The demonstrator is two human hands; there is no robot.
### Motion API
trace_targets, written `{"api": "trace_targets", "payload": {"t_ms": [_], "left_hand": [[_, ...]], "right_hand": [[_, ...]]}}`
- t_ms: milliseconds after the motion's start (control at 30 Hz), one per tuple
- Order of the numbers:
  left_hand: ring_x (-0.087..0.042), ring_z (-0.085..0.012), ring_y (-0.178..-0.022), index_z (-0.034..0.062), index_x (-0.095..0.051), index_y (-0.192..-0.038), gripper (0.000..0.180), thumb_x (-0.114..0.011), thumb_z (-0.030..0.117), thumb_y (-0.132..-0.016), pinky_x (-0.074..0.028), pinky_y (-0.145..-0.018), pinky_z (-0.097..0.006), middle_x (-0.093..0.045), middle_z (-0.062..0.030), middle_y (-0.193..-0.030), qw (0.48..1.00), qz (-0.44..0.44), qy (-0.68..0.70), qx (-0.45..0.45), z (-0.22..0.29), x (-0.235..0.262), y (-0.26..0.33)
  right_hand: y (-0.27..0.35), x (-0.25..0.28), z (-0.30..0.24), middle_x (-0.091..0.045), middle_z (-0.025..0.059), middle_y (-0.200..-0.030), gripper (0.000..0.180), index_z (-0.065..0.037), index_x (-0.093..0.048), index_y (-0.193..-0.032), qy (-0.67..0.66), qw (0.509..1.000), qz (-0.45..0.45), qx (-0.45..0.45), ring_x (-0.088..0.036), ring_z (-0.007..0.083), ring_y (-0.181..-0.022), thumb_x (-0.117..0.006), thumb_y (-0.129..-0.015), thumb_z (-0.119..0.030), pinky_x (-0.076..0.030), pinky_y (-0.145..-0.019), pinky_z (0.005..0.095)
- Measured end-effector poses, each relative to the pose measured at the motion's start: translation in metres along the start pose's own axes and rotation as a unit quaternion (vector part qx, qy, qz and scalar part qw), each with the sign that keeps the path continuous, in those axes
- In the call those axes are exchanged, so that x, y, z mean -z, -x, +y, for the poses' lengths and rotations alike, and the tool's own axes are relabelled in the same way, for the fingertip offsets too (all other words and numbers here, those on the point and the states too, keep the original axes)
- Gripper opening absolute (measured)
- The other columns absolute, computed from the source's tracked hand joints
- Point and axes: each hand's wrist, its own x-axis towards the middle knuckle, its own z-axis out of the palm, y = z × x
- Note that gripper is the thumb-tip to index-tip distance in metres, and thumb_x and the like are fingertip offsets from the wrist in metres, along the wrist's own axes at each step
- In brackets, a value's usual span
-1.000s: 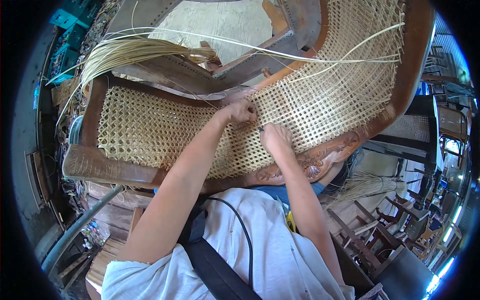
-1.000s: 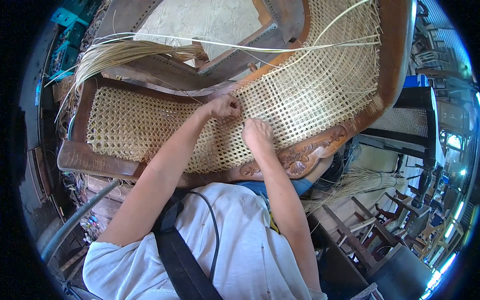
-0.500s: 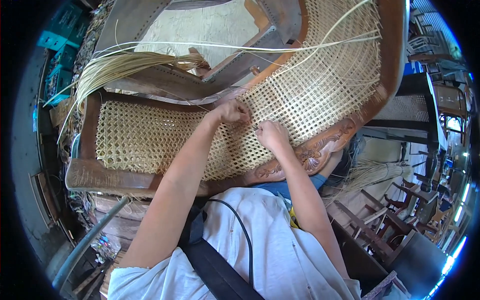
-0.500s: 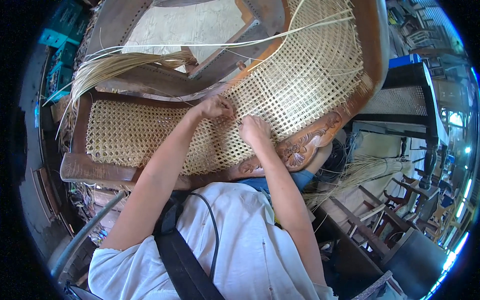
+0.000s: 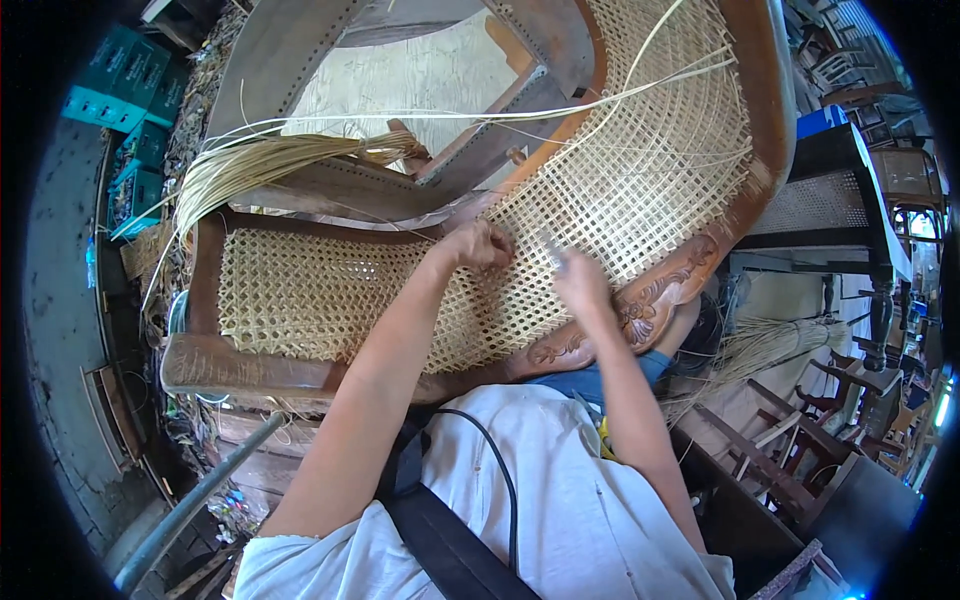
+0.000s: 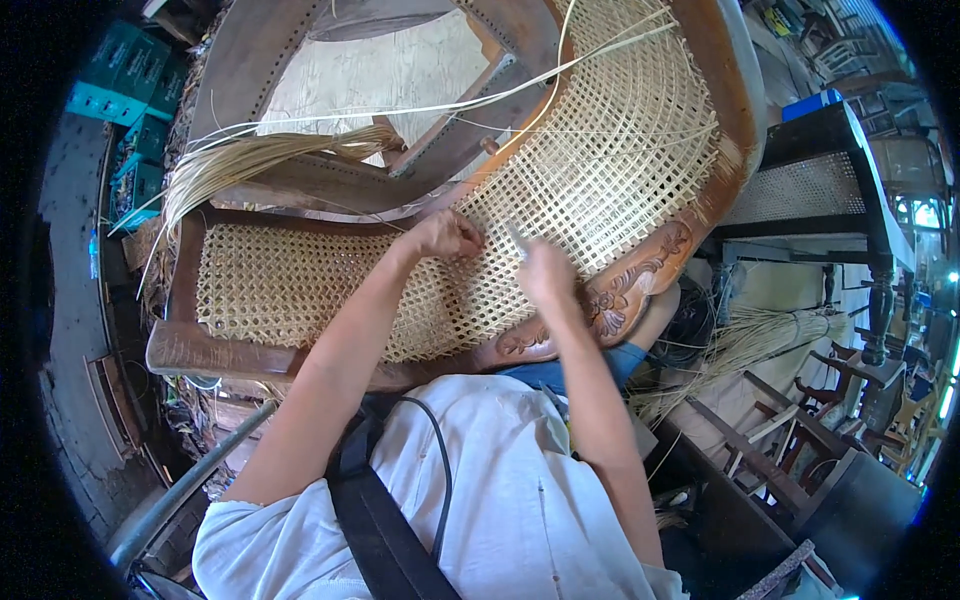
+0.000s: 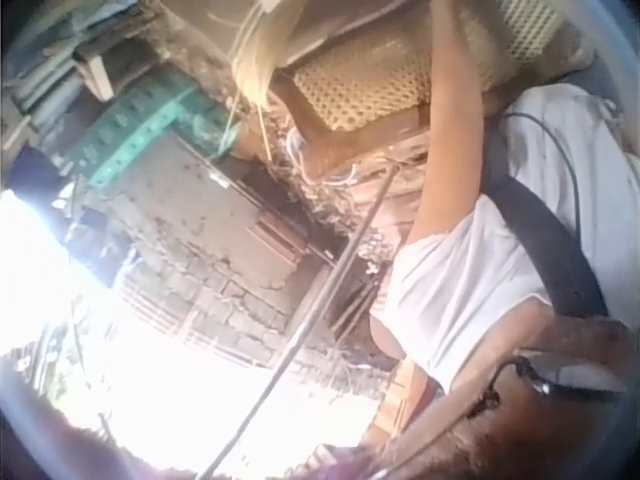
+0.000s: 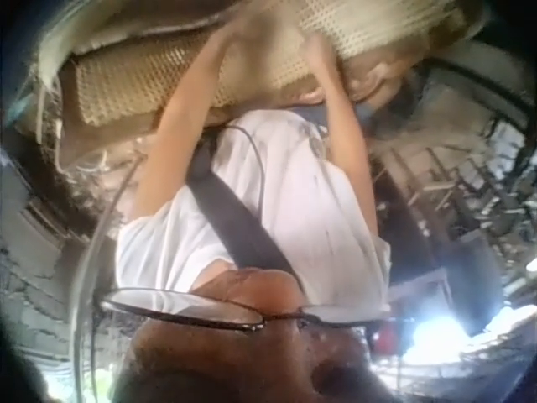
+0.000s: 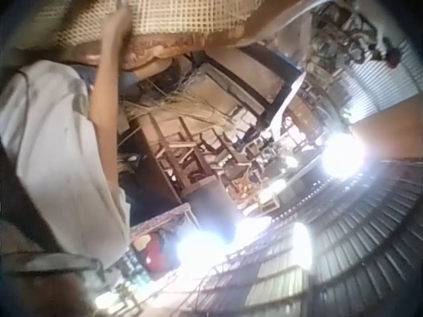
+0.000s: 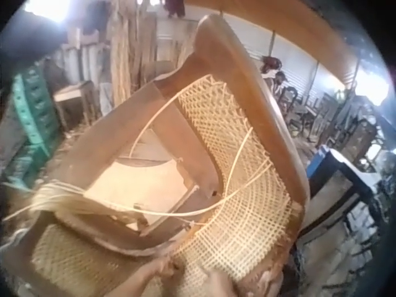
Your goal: Manually weaving a pattern into a wooden chair seat using natural fiber strips.
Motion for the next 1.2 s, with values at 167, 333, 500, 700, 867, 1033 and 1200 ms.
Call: {"api": "trace_targets", "payload": {"t_ms": [167, 333, 500, 700, 867, 1033, 1200], "left_hand": [[-0.069, -0.0262, -0.091, 0.0168, -0.074, -0.102, 0.03, -0.067, 0.033, -0.077, -0.053, -0.082, -0.037, -0.073, -0.0102, -0.096, 0.974, 0.079, -0.186, -0.1, 0.045, -0.008, -0.004], [-0.063, -0.0113, -0.083, 0.0089, -0.074, -0.1, 0.02, -0.065, 0.025, -0.092, -0.051, -0.076, -0.03, -0.072, -0.0021, -0.092, 0.973, -0.108, 0.189, -0.07, 0.046, -0.011, -0.013], [-0.064, -0.016, -0.078, 0.0087, -0.074, -0.096, 0.022, -0.07, 0.028, -0.085, -0.051, -0.074, -0.033, -0.072, -0.0073, -0.086, 0.995, 0.022, 0.084, -0.049, 0.008, -0.012, -0.014], [-0.066, -0.0196, -0.085, 0.0093, -0.073, -0.1, 0.026, -0.072, 0.028, -0.082, -0.051, -0.079, -0.034, -0.072, -0.0102, -0.092, 0.999, -0.003, -0.042, -0.008, 0.02, -0.01, -0.011], [-0.066, -0.0233, -0.084, 0.0102, -0.073, -0.096, 0.024, -0.072, 0.028, -0.081, -0.051, -0.077, -0.037, -0.071, -0.012, -0.09, 0.999, -0.021, -0.038, -0.021, 0.032, -0.007, -0.008], [-0.068, -0.0224, -0.082, 0.0102, -0.075, -0.09, 0.019, -0.074, 0.023, -0.076, -0.052, -0.077, -0.035, -0.072, -0.0111, -0.087, 0.994, 0.011, -0.082, -0.074, 0.033, -0.016, -0.009], [-0.066, -0.0271, -0.085, 0.0066, -0.073, -0.093, 0.022, -0.073, 0.025, -0.081, -0.051, -0.079, -0.037, -0.071, -0.0138, -0.091, 0.999, 0.024, -0.011, -0.046, 0.038, -0.002, 0.001]], "right_hand": [[-0.002, 0.022, -0.002, -0.062, 0.0124, -0.084, 0.02, 0.002, -0.058, -0.105, -0.032, 0.998, 0.029, 0.054, -0.058, 0.0195, -0.062, -0.059, -0.085, -0.003, -0.052, -0.056, 0.0334], [-0.022, 0.01, 0.016, -0.065, 0.0146, -0.084, 0.026, -0.003, -0.057, -0.105, -0.066, 0.991, 0.049, 0.108, -0.061, 0.0236, -0.065, -0.067, -0.083, -0.013, -0.051, -0.065, 0.0415], [0.005, 0.015, -0.012, -0.065, 0.0136, -0.083, 0.027, -0.001, -0.053, -0.112, 0.161, 0.982, -0.092, 0.026, -0.064, 0.025, -0.068, -0.058, -0.093, -0.019, -0.052, -0.064, 0.0388], [0.003, 0.0, -0.02, -0.066, 0.0201, -0.081, 0.015, 0.004, -0.068, -0.083, 0.287, 0.951, -0.035, 0.106, -0.065, 0.0274, -0.073, -0.054, -0.081, -0.001, -0.055, -0.076, 0.0422], [-0.009, -0.016, -0.012, -0.066, 0.0177, -0.077, 0.015, 0.004, -0.068, -0.085, 0.287, 0.949, 0.0, 0.13, -0.065, 0.0258, -0.071, -0.054, -0.082, -0.001, -0.055, -0.072, 0.0418], [-0.001, -0.004, -0.007, -0.068, 0.0199, -0.079, 0.016, 0.002, -0.069, -0.083, 0.138, 0.988, -0.045, 0.06, -0.068, 0.0314, -0.079, -0.058, -0.086, -0.009, -0.054, -0.077, 0.0454], [0.001, -0.006, -0.003, -0.069, 0.0212, -0.085, 0.02, 0.001, -0.069, -0.087, 0.178, 0.98, -0.004, 0.084, -0.068, 0.0316, -0.083, -0.061, -0.088, -0.017, -0.054, -0.078, 0.0458]]}}
